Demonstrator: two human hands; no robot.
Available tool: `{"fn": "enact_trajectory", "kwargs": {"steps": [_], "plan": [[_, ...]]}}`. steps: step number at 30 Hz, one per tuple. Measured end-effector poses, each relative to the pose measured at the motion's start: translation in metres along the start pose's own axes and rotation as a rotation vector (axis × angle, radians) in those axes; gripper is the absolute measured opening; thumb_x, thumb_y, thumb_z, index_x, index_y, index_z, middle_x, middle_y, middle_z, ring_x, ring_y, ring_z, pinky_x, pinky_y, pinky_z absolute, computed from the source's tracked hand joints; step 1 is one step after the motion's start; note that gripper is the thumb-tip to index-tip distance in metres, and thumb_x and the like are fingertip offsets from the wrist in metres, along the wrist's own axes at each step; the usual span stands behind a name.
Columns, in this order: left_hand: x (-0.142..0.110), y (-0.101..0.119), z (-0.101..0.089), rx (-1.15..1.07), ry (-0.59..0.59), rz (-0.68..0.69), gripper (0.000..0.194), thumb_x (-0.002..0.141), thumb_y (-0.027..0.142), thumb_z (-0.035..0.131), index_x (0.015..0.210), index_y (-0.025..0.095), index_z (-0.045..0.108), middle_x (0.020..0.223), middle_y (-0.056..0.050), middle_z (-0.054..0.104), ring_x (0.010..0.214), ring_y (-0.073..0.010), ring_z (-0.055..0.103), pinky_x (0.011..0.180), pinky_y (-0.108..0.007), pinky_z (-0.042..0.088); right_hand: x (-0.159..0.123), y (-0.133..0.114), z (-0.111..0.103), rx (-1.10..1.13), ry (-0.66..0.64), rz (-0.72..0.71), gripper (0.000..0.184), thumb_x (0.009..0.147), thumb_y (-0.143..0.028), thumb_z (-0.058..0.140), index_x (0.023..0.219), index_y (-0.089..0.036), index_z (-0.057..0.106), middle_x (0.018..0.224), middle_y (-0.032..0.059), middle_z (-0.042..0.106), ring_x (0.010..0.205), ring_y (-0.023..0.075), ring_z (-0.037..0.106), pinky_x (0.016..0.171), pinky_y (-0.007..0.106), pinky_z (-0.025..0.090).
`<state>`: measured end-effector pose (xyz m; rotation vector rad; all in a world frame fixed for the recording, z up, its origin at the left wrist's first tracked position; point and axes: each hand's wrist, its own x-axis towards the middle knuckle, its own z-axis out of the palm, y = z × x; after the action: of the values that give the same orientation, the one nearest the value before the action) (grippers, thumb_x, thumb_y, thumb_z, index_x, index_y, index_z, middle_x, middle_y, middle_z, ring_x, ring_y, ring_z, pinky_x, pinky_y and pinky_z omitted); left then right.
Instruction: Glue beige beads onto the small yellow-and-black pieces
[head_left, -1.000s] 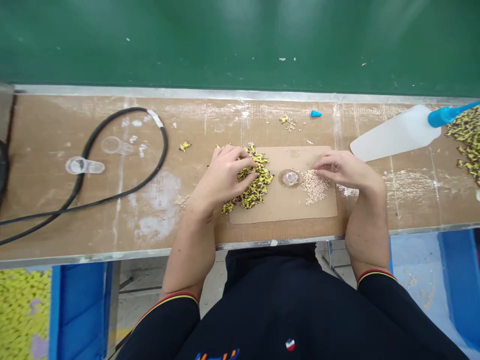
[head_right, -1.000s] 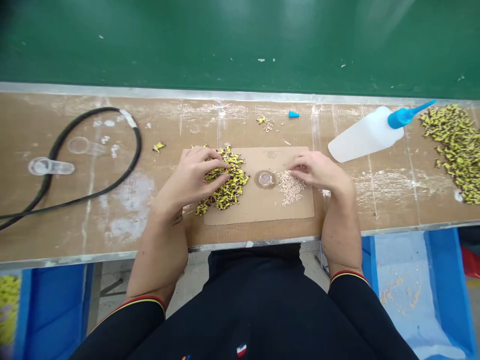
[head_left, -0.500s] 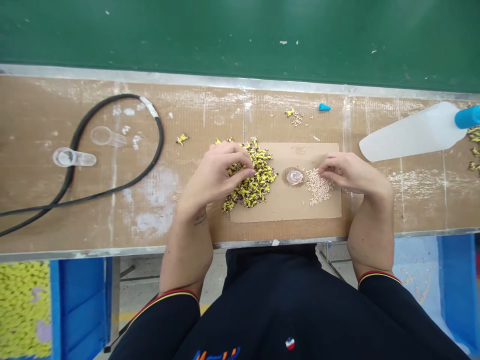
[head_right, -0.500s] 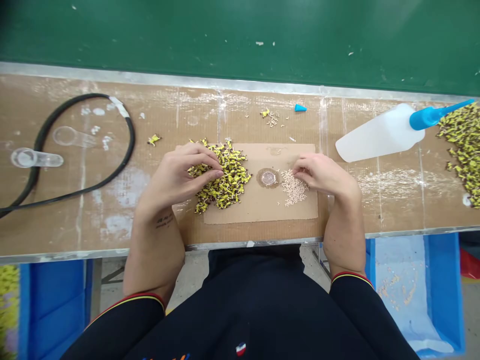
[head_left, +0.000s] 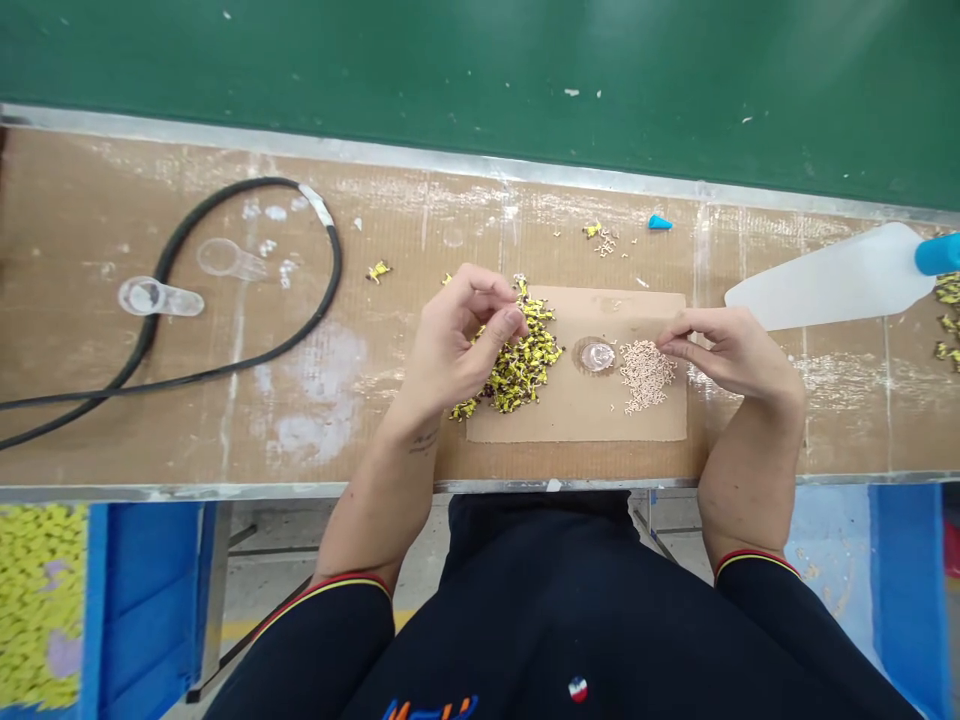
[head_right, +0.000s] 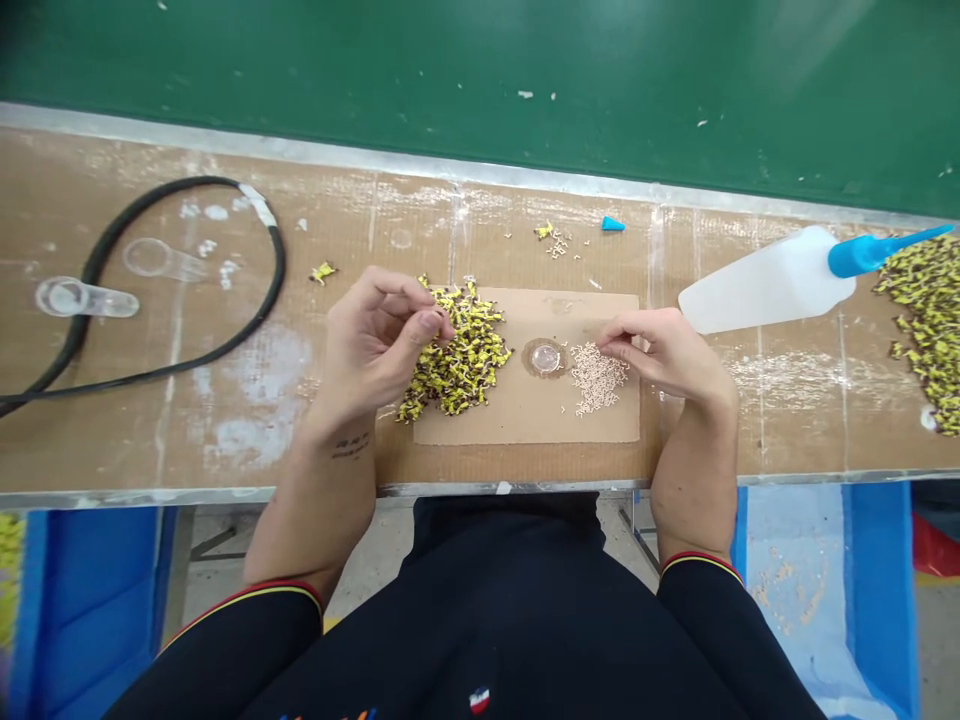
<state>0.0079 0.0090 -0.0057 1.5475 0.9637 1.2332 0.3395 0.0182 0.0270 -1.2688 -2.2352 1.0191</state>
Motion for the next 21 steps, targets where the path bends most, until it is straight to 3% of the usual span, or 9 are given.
{"fn": "enact_trajectory", "kwargs": {"steps": [5, 11, 17, 21], "plan": [[-0.007, 0.003, 0.024, -0.196, -0.106, 0.008, 0.017, 0.103, 0.038, 0.062, 0.099, 0.021, 0.061, 0.080, 0.001, 0.064, 0.062, -0.0067, 0.060, 0.056, -0.019, 0.050, 0.000, -0.010, 0.012, 0.172, 0.164, -0.106, 0.003, 0.088, -0.024, 0.079, 0.089, -0.027, 0.080, 0.081, 0.0001, 0.083, 0.070, 0.0157, 0.076, 0.061, 0.029, 0.060], [-0.013, 0.009, 0.036, -0.133, -0.143, 0.094, 0.019, 0.105, 0.027, 0.057, 0.095, 0.019, 0.070, 0.086, -0.003, 0.070, 0.070, -0.0083, 0.062, 0.066, -0.022, 0.050, 0.003, -0.018, 0.031, 0.316, 0.279, -0.186, 0.011, 0.085, -0.023, 0.084, 0.095, -0.028, 0.084, 0.085, 0.0018, 0.084, 0.073, 0.0184, 0.079, 0.062, 0.030, 0.066], [-0.014, 0.014, 0.044, -0.160, -0.185, -0.034, 0.013, 0.098, 0.024, 0.064, 0.095, 0.017, 0.075, 0.095, -0.007, 0.078, 0.083, -0.0126, 0.069, 0.075, -0.025, 0.052, 0.011, -0.030, 0.047, 0.336, 0.376, -0.333, 0.018, 0.091, -0.018, 0.076, 0.096, -0.032, 0.084, 0.084, 0.0011, 0.082, 0.071, 0.0173, 0.076, 0.062, 0.032, 0.062], [-0.017, 0.014, 0.051, -0.214, -0.192, -0.128, 0.017, 0.095, 0.030, 0.068, 0.096, 0.015, 0.077, 0.092, -0.009, 0.078, 0.078, -0.0135, 0.067, 0.070, -0.026, 0.050, 0.013, -0.034, 0.056, 0.435, 0.434, -0.333, 0.014, 0.094, -0.020, 0.073, 0.098, -0.030, 0.082, 0.079, 0.0011, 0.080, 0.071, 0.0170, 0.075, 0.058, 0.031, 0.060]]}}
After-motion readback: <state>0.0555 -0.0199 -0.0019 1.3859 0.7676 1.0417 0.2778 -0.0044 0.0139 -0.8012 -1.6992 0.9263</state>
